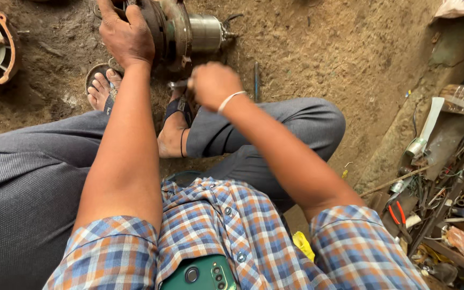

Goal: The person sits on the ground and uses a wrench and hammer to disassemble a motor. They loosen bolts, remove a fan cover, and separate the motor housing components.

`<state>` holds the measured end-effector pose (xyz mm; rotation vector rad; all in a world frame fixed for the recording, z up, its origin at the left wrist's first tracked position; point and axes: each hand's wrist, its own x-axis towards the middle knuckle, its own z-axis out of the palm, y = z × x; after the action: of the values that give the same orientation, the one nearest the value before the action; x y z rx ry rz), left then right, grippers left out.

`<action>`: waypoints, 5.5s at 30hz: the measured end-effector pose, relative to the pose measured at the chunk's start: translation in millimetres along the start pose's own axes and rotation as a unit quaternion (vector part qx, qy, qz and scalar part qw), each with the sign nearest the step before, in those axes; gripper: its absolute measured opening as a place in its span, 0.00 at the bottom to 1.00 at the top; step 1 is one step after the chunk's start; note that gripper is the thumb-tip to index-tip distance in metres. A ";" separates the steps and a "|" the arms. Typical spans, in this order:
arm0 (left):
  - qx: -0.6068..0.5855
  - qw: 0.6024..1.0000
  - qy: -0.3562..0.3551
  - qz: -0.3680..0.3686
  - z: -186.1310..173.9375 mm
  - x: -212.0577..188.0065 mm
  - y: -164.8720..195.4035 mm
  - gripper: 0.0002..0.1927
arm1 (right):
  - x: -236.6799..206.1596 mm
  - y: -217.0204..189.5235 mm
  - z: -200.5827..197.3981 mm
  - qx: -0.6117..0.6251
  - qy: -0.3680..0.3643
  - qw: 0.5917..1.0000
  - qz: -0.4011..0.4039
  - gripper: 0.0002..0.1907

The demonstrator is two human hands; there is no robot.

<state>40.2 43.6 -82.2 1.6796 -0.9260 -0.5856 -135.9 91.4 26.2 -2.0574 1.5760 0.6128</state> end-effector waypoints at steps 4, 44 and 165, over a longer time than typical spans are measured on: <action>0.052 0.998 0.006 -0.019 -0.5 1.6 5.1 0.18 | 12.7 10.1 -43.4 0.059 0.187 0.980 -0.036 0.16; -0.015 0.999 0.006 0.038 4.1 1.0 -12.2 0.20 | 58.0 -66.0 90.5 0.239 -0.078 0.950 0.183 0.19; -0.038 0.999 -0.008 0.033 0.6 3.1 3.0 0.15 | 21.3 -26.6 -9.3 0.101 -0.056 0.989 0.092 0.14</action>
<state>40.7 40.4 -79.3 1.5723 -0.9559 -0.5842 -104.4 75.7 23.2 -1.7146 1.6998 0.5963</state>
